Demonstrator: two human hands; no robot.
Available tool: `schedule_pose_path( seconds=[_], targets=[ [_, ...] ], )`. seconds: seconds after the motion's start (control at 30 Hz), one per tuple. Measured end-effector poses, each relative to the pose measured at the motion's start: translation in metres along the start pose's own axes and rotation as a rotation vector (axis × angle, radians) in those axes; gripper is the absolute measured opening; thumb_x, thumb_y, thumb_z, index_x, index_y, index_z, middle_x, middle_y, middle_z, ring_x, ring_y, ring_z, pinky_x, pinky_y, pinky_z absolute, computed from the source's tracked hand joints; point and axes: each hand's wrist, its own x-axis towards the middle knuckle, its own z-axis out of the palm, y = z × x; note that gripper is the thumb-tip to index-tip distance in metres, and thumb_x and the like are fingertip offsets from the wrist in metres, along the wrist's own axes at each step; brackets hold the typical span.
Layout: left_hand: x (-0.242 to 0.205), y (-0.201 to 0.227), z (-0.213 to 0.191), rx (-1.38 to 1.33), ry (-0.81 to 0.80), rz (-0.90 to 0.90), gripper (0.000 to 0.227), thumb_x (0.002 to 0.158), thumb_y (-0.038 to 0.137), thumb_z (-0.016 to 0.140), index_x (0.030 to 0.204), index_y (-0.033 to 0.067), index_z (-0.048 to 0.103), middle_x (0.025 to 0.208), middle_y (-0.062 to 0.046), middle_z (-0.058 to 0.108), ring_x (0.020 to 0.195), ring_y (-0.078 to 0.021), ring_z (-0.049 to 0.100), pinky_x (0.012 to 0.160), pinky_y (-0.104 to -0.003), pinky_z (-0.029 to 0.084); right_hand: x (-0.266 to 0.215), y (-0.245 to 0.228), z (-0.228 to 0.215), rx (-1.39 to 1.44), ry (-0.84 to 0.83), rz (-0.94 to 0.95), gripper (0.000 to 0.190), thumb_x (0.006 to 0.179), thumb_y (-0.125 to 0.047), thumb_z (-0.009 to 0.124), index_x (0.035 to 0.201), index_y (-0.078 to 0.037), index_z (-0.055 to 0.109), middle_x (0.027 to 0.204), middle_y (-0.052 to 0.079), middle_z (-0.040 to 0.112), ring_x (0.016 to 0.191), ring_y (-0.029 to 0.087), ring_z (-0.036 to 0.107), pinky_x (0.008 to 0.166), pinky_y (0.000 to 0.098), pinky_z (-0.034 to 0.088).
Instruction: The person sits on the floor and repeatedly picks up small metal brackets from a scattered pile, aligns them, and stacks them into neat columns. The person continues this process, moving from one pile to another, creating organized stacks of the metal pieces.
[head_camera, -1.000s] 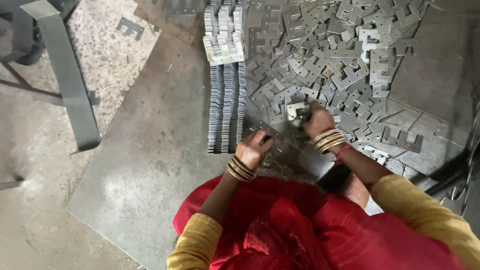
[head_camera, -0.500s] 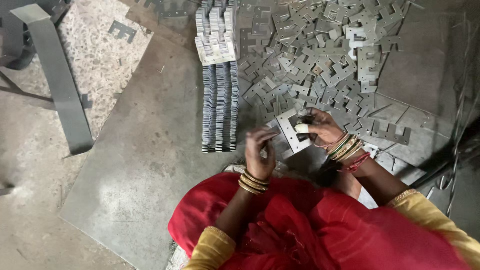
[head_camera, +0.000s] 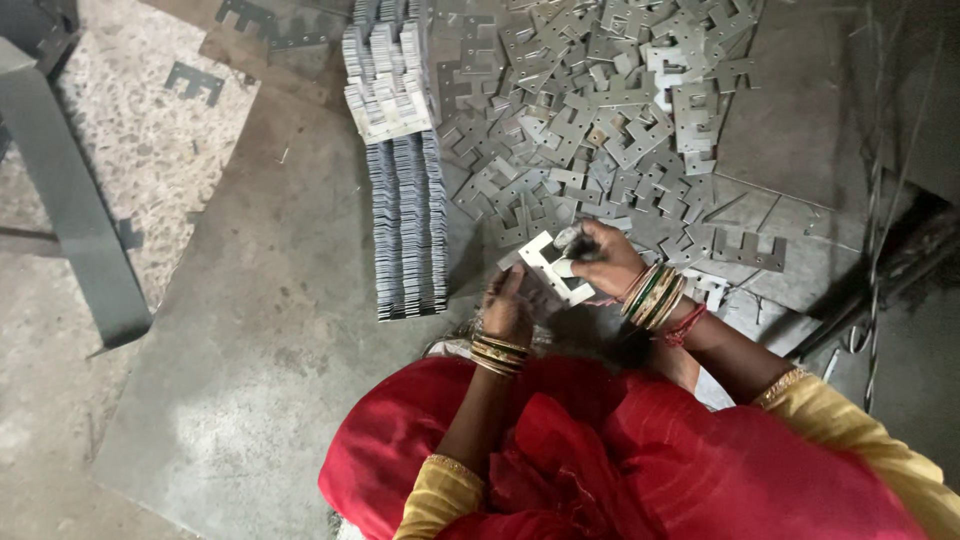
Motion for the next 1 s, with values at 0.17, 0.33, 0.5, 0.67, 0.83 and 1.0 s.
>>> schedule_pose_path(
  seconds=[0.17,0.33,0.5,0.67,0.83,1.0],
  targets=[
    [0.004,0.005,0.004,-0.052,-0.095,-0.016,0.040,0.110,0.044,0.057,0.128,0.0095,0.064,0.114,-0.008,0.070,0.097,-0.0205,0.066,0.069,-0.032,0.050,-0.023,-0.051,0.023,-0.547,0.052,-0.218,0.056,0.078,-0.011,0.085,0.127,-0.003,0.061,0.106,0.013,0.072,0.090,0.025,0.074,0.079,0.0389,0.063],
    [-0.005,0.029,0.034,0.098,0.037,-0.207,0.077,0.097,0.071,0.038,0.128,0.0046,0.064,0.109,-0.012,0.072,0.097,-0.0261,0.070,0.079,-0.038,0.062,0.005,-0.042,-0.035,-0.556,0.085,0.241,0.062,0.075,-0.027,0.076,0.134,-0.013,0.063,0.112,0.013,0.071,0.087,0.028,0.073,0.064,0.0416,0.066],
    [-0.010,0.031,0.034,0.267,0.066,-0.184,0.070,0.094,0.065,0.050,0.129,0.0055,0.062,0.113,-0.012,0.072,0.099,-0.0264,0.071,0.084,-0.042,0.060,0.043,0.023,-0.148,-1.385,0.003,0.221,0.068,0.085,-0.033,0.076,0.145,-0.010,0.054,0.109,0.022,0.074,0.098,0.038,0.071,0.108,0.0469,0.046],
    [0.008,0.003,0.014,0.374,0.104,-0.189,0.047,0.089,0.033,0.072,0.128,0.0083,0.062,0.115,-0.003,0.071,0.094,-0.0208,0.071,0.082,-0.038,0.061,0.024,0.060,-0.159,-1.218,0.036,0.152,0.071,0.085,-0.025,0.075,0.152,-0.014,0.053,0.140,0.019,0.062,0.117,0.038,0.063,0.109,0.0474,0.046],
    [0.017,-0.026,-0.012,0.342,0.065,-0.106,0.030,0.092,0.030,0.075,0.109,0.0053,0.070,0.096,-0.003,0.073,0.080,-0.0153,0.069,0.069,-0.033,0.058,-0.011,0.055,-0.119,-1.221,0.170,-0.105,0.058,0.083,-0.019,0.076,0.140,-0.015,0.064,0.140,0.015,0.065,0.125,0.035,0.060,0.109,0.0451,0.051],
    [0.019,-0.041,-0.021,0.571,0.030,0.010,0.023,0.097,0.030,0.077,0.097,0.0062,0.076,0.079,0.004,0.061,0.067,-0.0063,0.050,0.056,-0.025,0.040,-0.011,0.034,-0.114,-1.019,0.266,0.056,0.056,0.079,-0.018,0.080,0.133,-0.013,0.065,0.136,0.015,0.066,0.123,0.034,0.062,0.106,0.0441,0.051]
  ],
)
